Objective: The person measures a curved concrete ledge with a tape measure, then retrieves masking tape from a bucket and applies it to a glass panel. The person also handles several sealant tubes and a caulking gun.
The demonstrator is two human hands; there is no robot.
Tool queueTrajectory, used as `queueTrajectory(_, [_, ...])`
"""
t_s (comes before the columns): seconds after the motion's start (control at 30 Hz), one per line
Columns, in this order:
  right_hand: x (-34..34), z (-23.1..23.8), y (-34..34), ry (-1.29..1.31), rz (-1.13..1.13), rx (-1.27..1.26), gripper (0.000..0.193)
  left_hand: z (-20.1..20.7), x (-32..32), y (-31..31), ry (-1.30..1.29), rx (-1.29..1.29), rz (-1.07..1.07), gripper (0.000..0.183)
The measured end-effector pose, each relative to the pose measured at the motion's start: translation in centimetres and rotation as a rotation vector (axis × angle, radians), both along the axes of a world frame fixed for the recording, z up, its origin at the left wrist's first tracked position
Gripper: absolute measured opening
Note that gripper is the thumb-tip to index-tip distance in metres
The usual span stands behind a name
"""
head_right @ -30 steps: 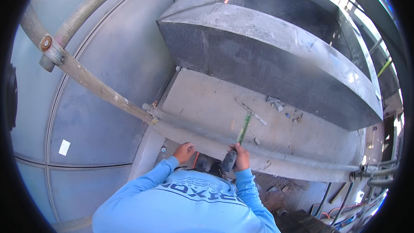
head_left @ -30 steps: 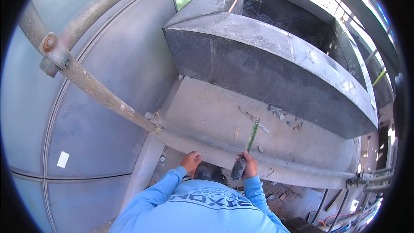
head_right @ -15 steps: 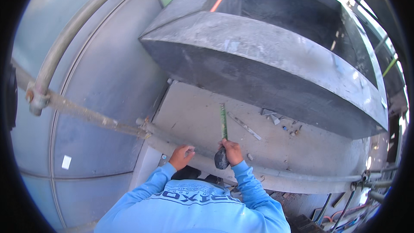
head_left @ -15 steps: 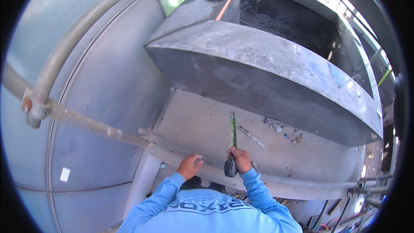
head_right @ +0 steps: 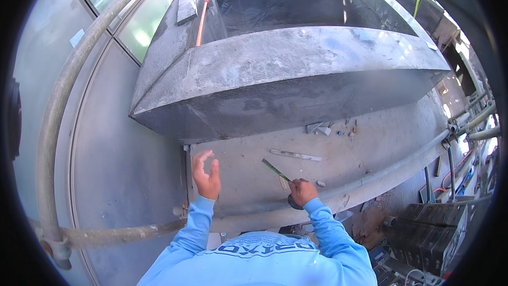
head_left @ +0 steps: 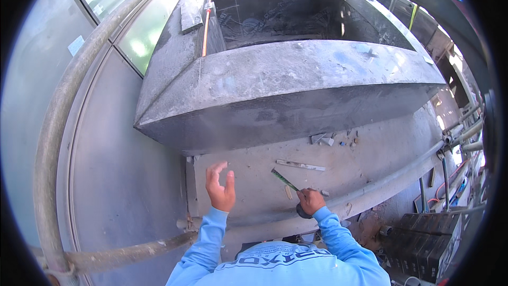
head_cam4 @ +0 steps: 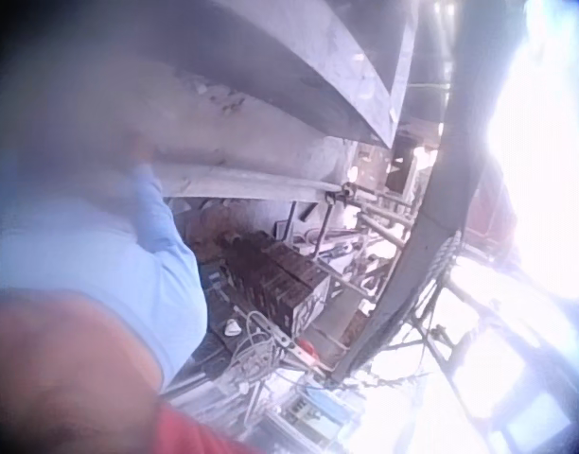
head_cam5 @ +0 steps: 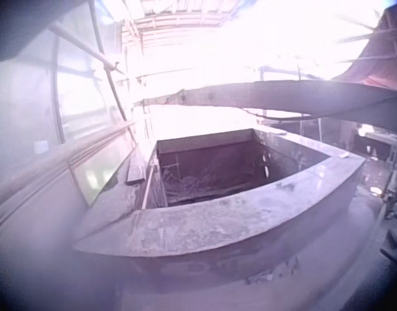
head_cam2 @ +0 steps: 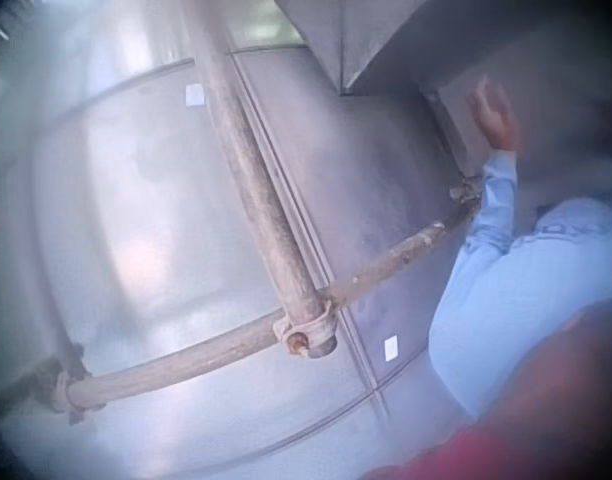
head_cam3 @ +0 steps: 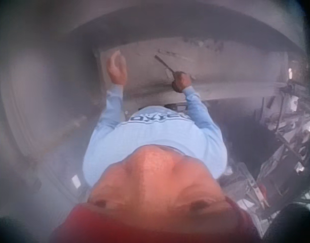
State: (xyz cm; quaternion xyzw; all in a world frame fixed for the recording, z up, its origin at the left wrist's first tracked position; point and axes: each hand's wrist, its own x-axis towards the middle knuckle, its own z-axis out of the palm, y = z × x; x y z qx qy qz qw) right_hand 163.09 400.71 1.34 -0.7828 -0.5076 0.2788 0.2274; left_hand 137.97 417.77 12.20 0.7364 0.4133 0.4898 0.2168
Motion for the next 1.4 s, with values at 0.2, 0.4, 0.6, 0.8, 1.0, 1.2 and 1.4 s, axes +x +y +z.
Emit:
queueTrajectory(0.2, [-3.3,-0.1,0.1,-0.042,-0.133,-0.062,0.034,3.3,-2.5,4.9,-0.057,0.138,0.0,0.018])
queueTrajectory(0.4, [-4.2,-3.5,4.5,-0.088,0.022,-0.158,0.039,4.6,-5.3,5.3,-0.024,0.161,0.048,0.015])
queueTrajectory(0.6, [-4.5,-4.3,7.6,-0.103,0.175,-0.18,0.04,3.1,-7.0,3.5,-0.028,0.088,0.135,0.014])
queueTrajectory(0.8, [-5.3,-3.8,8.9,-0.109,0.241,-0.244,0.042,0.1,-7.5,0.5,-0.029,-0.066,0.191,0.013])
queueTrajectory(1.0, [-5.8,-5.7,6.9,-0.095,0.074,-0.177,0.076,-0.5,-7.1,-0.8,0.058,-0.096,0.152,0.016])
queueTrajectory(1.2, [-5.7,-3.4,6.5,-0.22,-0.039,0.262,0.089,2.5,-6.0,0.5,0.014,0.063,0.139,0.019])
queueTrajectory(1.4, [0.3,14.8,15.7,-0.437,0.203,1.158,0.057,11.6,-2.8,10.7,0.044,0.554,0.12,0.021])
